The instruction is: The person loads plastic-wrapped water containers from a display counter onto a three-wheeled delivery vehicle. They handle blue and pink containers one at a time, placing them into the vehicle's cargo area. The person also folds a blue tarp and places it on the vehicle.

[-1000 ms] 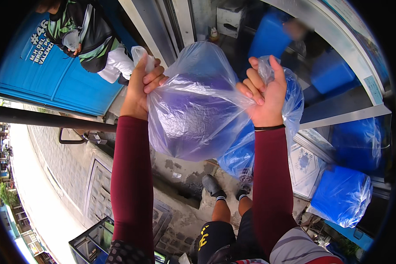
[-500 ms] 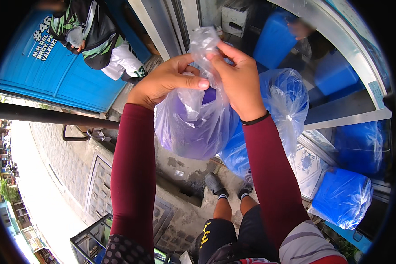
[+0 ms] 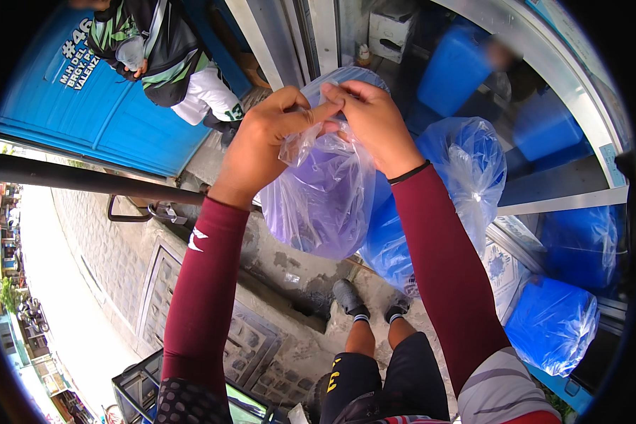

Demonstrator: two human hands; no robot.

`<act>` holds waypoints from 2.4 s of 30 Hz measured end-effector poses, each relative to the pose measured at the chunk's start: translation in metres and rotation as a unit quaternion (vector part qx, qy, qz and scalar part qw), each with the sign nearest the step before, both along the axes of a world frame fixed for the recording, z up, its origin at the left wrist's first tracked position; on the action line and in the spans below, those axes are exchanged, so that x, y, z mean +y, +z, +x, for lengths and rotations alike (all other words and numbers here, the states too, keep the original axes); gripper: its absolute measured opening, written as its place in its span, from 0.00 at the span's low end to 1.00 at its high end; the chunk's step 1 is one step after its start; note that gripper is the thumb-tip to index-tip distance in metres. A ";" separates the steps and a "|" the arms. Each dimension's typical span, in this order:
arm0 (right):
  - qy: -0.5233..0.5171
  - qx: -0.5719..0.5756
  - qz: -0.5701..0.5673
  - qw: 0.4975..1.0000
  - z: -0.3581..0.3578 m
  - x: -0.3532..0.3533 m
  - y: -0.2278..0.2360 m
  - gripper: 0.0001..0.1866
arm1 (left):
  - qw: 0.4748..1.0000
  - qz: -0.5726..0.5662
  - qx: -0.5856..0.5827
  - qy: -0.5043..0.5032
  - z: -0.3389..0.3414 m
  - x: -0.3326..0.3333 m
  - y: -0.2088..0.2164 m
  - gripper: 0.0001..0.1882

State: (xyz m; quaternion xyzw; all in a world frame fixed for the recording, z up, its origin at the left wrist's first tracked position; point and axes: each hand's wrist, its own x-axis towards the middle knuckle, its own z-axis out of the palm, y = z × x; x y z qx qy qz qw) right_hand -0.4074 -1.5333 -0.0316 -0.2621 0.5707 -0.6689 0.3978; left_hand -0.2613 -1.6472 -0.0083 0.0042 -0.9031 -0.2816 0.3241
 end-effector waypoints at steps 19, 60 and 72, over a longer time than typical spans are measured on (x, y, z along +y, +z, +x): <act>-0.180 0.673 -0.039 0.717 0.027 0.073 -0.008 0.05 | 0.959 -0.206 0.014 0.193 0.017 -0.031 -0.017 0.09; 0.208 -0.094 -0.136 0.964 0.005 0.024 -0.026 0.15 | 0.974 -0.213 0.068 0.027 0.006 0.006 -0.002 0.19; -0.100 0.399 -0.156 0.898 0.038 0.052 -0.012 0.07 | 0.907 0.406 -0.015 0.110 0.008 -0.025 -0.032 0.13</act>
